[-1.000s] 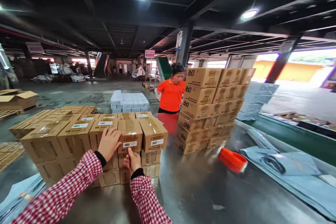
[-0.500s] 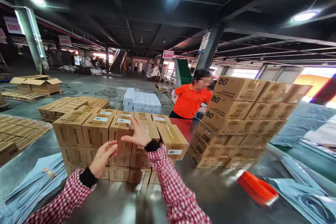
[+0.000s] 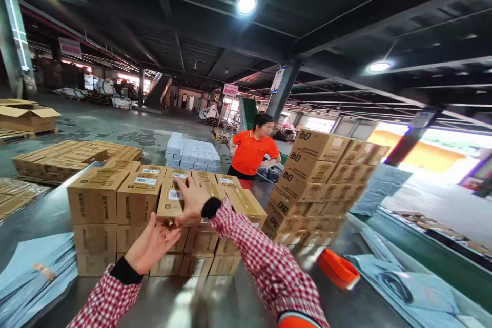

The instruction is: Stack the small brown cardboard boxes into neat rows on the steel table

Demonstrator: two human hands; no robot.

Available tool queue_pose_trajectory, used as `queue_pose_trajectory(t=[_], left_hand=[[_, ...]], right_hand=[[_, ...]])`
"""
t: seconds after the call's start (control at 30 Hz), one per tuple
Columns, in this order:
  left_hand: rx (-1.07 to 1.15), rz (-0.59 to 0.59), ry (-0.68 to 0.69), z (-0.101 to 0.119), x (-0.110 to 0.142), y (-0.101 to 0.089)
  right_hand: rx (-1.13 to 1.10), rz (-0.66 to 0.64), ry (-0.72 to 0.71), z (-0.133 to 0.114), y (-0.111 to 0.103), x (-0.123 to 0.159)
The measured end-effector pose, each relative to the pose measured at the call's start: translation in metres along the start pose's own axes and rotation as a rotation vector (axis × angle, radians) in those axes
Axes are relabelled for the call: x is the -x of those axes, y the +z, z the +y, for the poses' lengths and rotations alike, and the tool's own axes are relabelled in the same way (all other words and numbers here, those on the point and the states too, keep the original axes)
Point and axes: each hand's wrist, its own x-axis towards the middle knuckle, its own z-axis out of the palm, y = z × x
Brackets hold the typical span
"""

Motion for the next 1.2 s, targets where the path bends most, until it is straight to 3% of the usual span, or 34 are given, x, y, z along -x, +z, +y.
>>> queue_pose_trajectory(t=[0.1,0.17,0.3,0.4,0.47,0.53,0.67,0.8,0.9,1.0,1.1,1.2], left_hand=[[0.002,-0.059,0.043,-0.005,-0.004,-0.009],[-0.006,-0.043,0.097,-0.008,-0.01,-0.019],[-0.222,0.177,0.188,-0.014,-0.026,-0.052],[-0.333,0.331,0.254,-0.012,-0.029,-0.078],[-0.336,0.353,0.3,-0.004,-0.024,-0.085],[-0.291,0.367,0.341,0.007,-0.015,-0.081],[-0.122,0.406,0.364,0.031,0.003,-0.057],[-0.01,0.392,0.351,0.048,0.003,-0.05],[0.029,0.329,0.318,0.061,0.001,-0.057],[0.073,0.3,0.283,0.07,0.011,-0.058],[0.108,0.236,0.254,0.074,0.025,-0.055],[0.074,0.14,0.28,0.072,0.027,-0.061]], right_hand=[[0.199,0.142,0.024,-0.014,0.016,0.036],[0.281,0.309,0.011,-0.01,0.044,0.049],[0.432,0.573,-0.059,0.011,0.119,0.051],[0.462,0.565,-0.041,0.013,0.141,0.048],[0.399,0.492,0.016,0.003,0.126,0.044],[0.239,0.416,0.035,-0.012,0.095,0.03],[-0.074,0.175,-0.054,-0.034,0.037,-0.043],[-0.22,-0.236,-0.076,-0.031,0.021,-0.131],[-0.241,-0.393,-0.114,-0.033,0.021,-0.157],[-0.133,-0.318,-0.12,-0.048,0.02,-0.135],[-0.028,-0.096,-0.205,-0.067,0.023,-0.086],[0.093,0.137,-0.292,-0.076,0.044,-0.041]])
